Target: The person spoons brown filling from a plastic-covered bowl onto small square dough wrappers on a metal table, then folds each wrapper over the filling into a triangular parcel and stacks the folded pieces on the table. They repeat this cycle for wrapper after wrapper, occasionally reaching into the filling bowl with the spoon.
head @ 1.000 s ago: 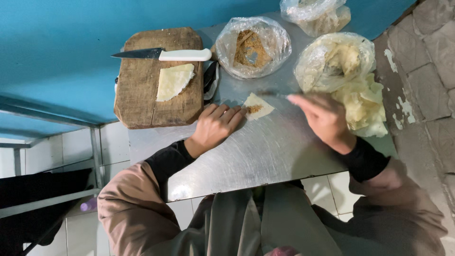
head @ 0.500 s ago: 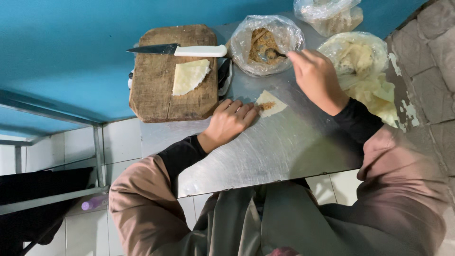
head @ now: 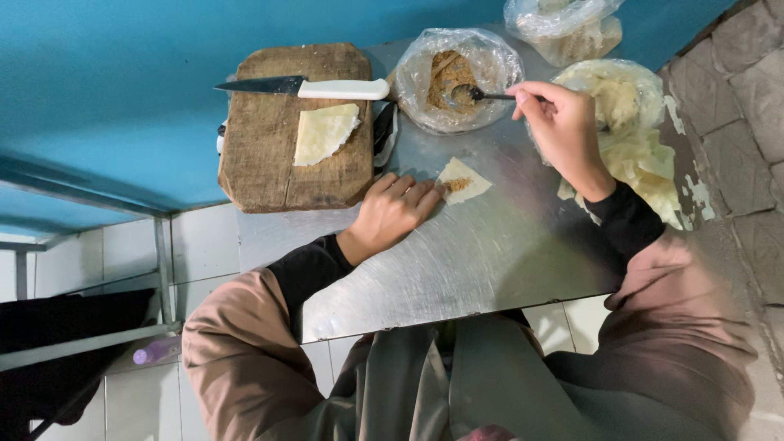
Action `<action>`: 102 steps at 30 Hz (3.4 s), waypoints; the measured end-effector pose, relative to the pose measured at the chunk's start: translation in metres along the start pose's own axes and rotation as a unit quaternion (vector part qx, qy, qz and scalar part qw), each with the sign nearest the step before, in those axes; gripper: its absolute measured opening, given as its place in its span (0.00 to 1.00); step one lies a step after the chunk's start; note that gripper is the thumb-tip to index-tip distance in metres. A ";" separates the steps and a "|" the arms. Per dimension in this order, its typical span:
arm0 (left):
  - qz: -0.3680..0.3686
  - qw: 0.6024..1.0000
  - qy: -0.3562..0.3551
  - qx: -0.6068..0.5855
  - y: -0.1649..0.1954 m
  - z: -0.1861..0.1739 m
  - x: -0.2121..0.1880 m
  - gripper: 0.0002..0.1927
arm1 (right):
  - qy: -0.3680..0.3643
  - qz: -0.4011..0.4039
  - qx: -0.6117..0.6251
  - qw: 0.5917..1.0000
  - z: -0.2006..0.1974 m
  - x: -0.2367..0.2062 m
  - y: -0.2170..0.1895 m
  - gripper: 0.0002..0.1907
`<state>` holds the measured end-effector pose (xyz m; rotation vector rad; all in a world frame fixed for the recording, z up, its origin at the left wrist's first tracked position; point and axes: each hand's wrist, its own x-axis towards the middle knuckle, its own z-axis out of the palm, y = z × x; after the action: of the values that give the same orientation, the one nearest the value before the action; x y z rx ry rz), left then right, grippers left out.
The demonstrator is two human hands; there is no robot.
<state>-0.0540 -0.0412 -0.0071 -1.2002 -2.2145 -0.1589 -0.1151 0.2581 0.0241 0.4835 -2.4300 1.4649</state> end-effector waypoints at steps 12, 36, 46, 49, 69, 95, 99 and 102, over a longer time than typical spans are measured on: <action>-0.002 1.000 0.001 -0.012 0.000 0.000 0.006 0.13 | -0.049 -0.119 -0.165 0.978 -0.005 -0.072 -0.022 0.12; -0.008 1.000 0.002 -0.015 0.002 -0.001 0.012 0.10 | -0.063 -0.171 -0.179 0.967 -0.011 -0.076 -0.012 0.19; -0.012 1.000 -0.012 -0.026 0.000 -0.002 0.010 0.10 | 0.009 -0.170 -0.231 0.958 -0.013 -0.068 -0.023 0.16; -0.013 0.999 -0.006 -0.030 0.000 -0.001 0.008 0.10 | 0.021 -0.218 -0.288 0.932 -0.016 -0.052 -0.027 0.14; -0.003 1.000 -0.002 -0.025 0.001 -0.005 0.008 0.14 | -0.021 -0.121 -0.157 0.980 0.013 0.028 -0.002 0.08; -0.006 0.999 0.010 -0.043 0.005 -0.006 0.012 0.10 | -0.011 -0.189 -0.239 0.952 -0.016 -0.073 -0.034 0.13; -0.003 0.999 0.016 -0.050 0.007 -0.005 0.011 0.11 | 0.058 -0.199 -0.274 0.939 -0.012 -0.040 -0.023 0.09; -0.001 0.999 0.018 -0.050 0.010 -0.005 0.014 0.12 | 0.064 -0.211 -0.294 0.930 -0.004 -0.015 -0.014 0.05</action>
<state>-0.0492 -0.0272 0.0025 -1.2396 -2.1991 -0.2913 -0.0957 0.2577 0.0317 0.6822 -2.3086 0.5390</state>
